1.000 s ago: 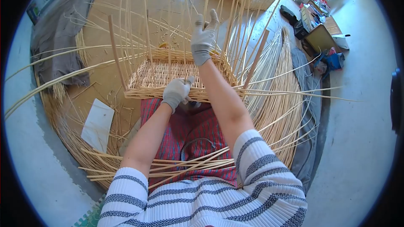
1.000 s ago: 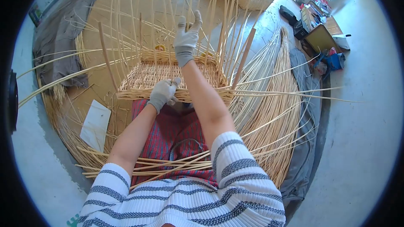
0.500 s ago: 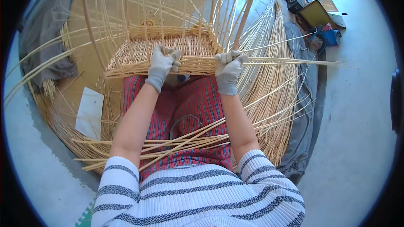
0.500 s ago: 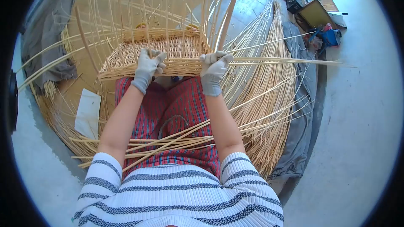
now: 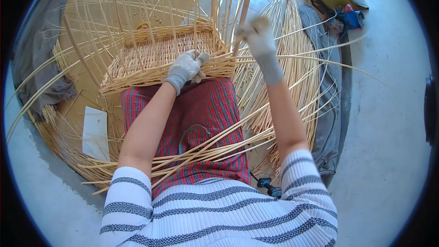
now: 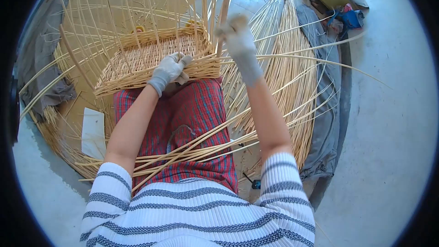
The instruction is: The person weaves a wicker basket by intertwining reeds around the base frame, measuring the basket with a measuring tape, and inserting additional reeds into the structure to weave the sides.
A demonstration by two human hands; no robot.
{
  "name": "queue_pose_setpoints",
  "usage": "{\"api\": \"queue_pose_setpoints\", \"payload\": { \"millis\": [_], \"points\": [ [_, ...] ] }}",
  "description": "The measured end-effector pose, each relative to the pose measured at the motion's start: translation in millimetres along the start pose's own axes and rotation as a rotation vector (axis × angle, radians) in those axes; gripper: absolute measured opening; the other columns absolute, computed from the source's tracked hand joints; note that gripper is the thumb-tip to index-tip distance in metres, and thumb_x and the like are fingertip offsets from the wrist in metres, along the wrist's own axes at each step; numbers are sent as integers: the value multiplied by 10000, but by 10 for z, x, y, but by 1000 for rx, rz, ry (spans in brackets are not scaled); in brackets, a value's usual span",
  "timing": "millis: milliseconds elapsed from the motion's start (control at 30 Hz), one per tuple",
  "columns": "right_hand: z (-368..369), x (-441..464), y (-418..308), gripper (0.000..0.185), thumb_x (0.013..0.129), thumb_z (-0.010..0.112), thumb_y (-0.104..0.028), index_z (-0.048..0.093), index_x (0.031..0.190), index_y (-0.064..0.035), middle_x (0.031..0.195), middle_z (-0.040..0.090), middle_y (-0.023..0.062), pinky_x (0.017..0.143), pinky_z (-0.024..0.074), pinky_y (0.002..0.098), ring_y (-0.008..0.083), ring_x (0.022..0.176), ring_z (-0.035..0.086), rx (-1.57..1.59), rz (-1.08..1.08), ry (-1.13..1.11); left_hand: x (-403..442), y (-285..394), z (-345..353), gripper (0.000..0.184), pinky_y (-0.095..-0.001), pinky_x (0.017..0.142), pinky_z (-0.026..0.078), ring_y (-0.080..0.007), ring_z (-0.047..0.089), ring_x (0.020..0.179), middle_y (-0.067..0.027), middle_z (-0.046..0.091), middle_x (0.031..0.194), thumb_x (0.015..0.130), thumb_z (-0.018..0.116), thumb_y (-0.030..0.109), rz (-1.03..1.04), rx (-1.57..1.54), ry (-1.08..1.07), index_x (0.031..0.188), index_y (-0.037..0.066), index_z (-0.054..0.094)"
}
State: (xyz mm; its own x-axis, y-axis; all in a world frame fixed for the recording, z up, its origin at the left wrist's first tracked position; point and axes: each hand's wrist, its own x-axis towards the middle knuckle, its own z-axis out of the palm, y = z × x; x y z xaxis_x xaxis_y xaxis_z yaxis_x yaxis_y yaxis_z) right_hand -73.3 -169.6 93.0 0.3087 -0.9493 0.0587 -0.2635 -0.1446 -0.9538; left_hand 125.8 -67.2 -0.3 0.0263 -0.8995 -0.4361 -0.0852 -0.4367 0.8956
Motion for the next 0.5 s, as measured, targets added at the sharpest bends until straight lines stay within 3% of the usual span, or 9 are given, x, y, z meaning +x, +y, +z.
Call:
{"api": "queue_pose_setpoints", "payload": {
  "millis": [33,100,200,233,300,333,400,467,500],
  "points": [
    [247,193,-313,305,860,619,-44,561,1157,-74,1063,651,150,890,527,343,248,934,667,-335,-118,32,-70,97,20,468,-318,463,521,-189,682,553,-137,690,675,983,511,464,-23,135,66,1076,11,588],
    [721,764,-281,447,849,630,-50,534,1282,-106,1167,623,145,893,501,367,256,1016,618,-673,-754,110,-49,110,30,560,-316,467,509,-180,667,516,-108,658,569,986,412,563,-51,273,178,1033,39,603],
    [1247,1376,-204,498,848,637,-42,525,1326,-122,1273,580,104,908,471,332,191,1024,565,-436,-894,374,19,157,6,572,-329,472,515,-202,664,504,-112,666,587,979,404,581,-78,276,225,1042,50,606],
    [1392,1399,-229,498,848,637,-42,525,1326,-122,1273,580,104,908,471,332,191,1024,565,-429,-899,370,-25,219,34,592,-343,470,520,-221,665,505,-117,661,582,974,403,593,-159,194,219,1041,41,606],
    [1488,1270,-325,371,911,625,-216,585,1255,-83,1191,615,62,775,483,321,166,832,587,813,-642,399,-30,253,-5,587,-351,468,521,-219,663,500,-122,658,580,971,420,588,-140,222,229,1044,36,607],
    [1324,1170,-258,371,911,625,-216,585,1255,-83,1191,615,62,775,483,321,166,832,587,797,-617,398,-20,206,12,582,-359,465,522,-218,661,495,-128,656,579,968,438,583,-126,248,231,1048,32,608],
    [769,880,23,295,962,487,-124,549,1246,-81,1238,564,34,756,494,226,108,858,550,679,-558,360,1,77,47,543,-354,453,517,-208,655,486,-133,646,576,954,504,556,-176,184,170,1039,29,609],
    [438,420,523,283,1013,414,-213,518,1233,-69,1092,593,46,632,518,241,130,709,565,564,-758,421,24,171,27,453,-335,441,510,-198,647,475,-122,638,572,929,609,478,-102,162,194,1018,34,611],
    [235,259,997,284,1020,418,-245,495,1229,-68,987,588,53,585,525,272,142,650,557,785,-709,394,27,164,26,406,-318,439,506,-189,644,471,-105,650,603,900,678,415,-109,102,201,1029,35,615]
  ]
}}
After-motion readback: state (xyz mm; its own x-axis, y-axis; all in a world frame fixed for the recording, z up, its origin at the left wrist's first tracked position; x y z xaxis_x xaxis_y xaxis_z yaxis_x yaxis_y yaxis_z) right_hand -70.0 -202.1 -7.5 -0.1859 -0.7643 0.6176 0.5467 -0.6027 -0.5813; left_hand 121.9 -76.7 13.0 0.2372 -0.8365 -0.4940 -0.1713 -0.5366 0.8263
